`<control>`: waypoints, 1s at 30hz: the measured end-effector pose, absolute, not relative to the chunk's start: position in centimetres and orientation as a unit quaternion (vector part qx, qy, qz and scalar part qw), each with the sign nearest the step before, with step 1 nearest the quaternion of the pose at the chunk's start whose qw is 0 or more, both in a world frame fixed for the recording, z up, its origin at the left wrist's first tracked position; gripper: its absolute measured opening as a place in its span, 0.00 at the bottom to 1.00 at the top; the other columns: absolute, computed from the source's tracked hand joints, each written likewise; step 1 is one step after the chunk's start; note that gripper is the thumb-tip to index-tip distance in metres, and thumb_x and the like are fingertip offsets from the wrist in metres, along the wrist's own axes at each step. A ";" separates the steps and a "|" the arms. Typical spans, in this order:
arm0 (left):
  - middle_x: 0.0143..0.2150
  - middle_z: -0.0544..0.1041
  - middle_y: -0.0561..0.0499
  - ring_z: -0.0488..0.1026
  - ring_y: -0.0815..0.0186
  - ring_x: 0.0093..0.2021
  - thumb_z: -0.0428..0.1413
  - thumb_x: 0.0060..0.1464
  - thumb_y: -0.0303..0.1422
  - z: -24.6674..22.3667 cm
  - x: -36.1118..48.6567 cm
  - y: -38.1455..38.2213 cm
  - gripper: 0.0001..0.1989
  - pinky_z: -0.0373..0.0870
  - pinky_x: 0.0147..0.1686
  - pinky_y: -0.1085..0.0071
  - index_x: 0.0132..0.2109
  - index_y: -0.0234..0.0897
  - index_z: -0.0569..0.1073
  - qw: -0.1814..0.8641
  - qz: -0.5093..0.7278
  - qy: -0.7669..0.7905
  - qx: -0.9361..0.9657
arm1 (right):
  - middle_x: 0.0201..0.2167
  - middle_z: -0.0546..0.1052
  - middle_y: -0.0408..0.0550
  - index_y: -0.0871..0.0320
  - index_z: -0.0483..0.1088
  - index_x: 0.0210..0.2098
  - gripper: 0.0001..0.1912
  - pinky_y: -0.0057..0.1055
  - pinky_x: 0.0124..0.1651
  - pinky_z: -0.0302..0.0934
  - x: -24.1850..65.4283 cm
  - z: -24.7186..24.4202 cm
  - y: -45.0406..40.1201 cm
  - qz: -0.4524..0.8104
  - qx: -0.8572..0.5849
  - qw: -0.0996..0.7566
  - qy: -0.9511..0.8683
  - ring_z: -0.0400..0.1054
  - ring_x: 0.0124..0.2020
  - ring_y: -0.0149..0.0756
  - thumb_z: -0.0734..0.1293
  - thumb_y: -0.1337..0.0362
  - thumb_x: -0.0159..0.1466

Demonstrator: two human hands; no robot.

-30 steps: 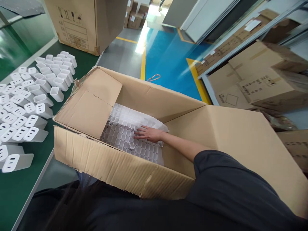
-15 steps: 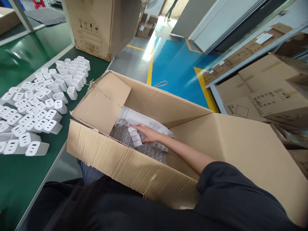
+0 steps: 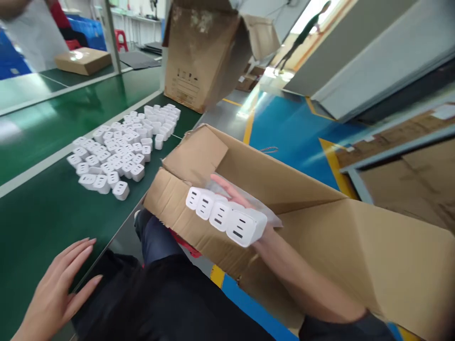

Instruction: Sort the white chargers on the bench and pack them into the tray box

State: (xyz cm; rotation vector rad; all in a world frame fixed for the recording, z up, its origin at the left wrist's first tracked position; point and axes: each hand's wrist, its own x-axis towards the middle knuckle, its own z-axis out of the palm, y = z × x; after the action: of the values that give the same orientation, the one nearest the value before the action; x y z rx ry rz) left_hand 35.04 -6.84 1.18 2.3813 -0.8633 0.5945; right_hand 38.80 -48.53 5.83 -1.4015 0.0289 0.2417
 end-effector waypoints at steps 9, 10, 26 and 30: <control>0.60 0.72 0.36 0.69 0.50 0.61 0.52 0.58 0.59 2.4 35.2 -6.8 0.41 0.68 0.59 0.52 0.68 0.37 0.58 0.226 0.273 -0.344 0.870 | 0.43 0.80 0.45 0.47 0.62 0.65 0.40 0.37 0.45 0.70 39.7 -1.2 -26.4 0.364 -0.430 0.823 -0.066 0.75 0.39 0.39 0.73 0.49 0.56; 0.59 0.73 0.36 0.72 0.51 0.59 0.51 0.58 0.61 1.8 35.0 -6.1 0.41 0.70 0.57 0.54 0.67 0.37 0.59 0.220 0.273 -0.327 0.878 | 0.45 0.80 0.44 0.46 0.63 0.64 0.38 0.36 0.45 0.70 39.5 -1.6 -24.3 0.397 -0.424 0.811 -0.075 0.75 0.41 0.39 0.73 0.50 0.56; 0.44 0.80 0.43 0.78 0.61 0.40 0.45 0.62 0.60 0.2 22.7 9.8 0.34 0.69 0.37 0.71 0.57 0.37 0.72 0.058 0.190 0.014 0.980 | 0.55 0.72 0.48 0.46 0.67 0.60 0.26 0.36 0.41 0.75 38.7 -5.1 -8.0 0.412 -0.537 0.598 -0.429 0.70 0.48 0.37 0.69 0.54 0.63; 0.40 0.80 0.45 0.76 0.62 0.38 0.47 0.63 0.57 0.0 21.3 13.3 0.29 0.66 0.35 0.71 0.55 0.39 0.74 -0.055 0.155 0.037 0.986 | 0.49 0.74 0.51 0.51 0.69 0.59 0.20 0.33 0.36 0.74 39.1 -6.0 -8.9 0.238 -0.609 0.584 -0.482 0.70 0.40 0.34 0.63 0.57 0.68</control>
State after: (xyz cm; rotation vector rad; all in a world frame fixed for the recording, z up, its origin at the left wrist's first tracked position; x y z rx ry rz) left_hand 21.31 13.28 0.03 3.2096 0.1191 0.5051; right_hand 39.14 -8.93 -5.96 -1.4205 -1.1247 0.5544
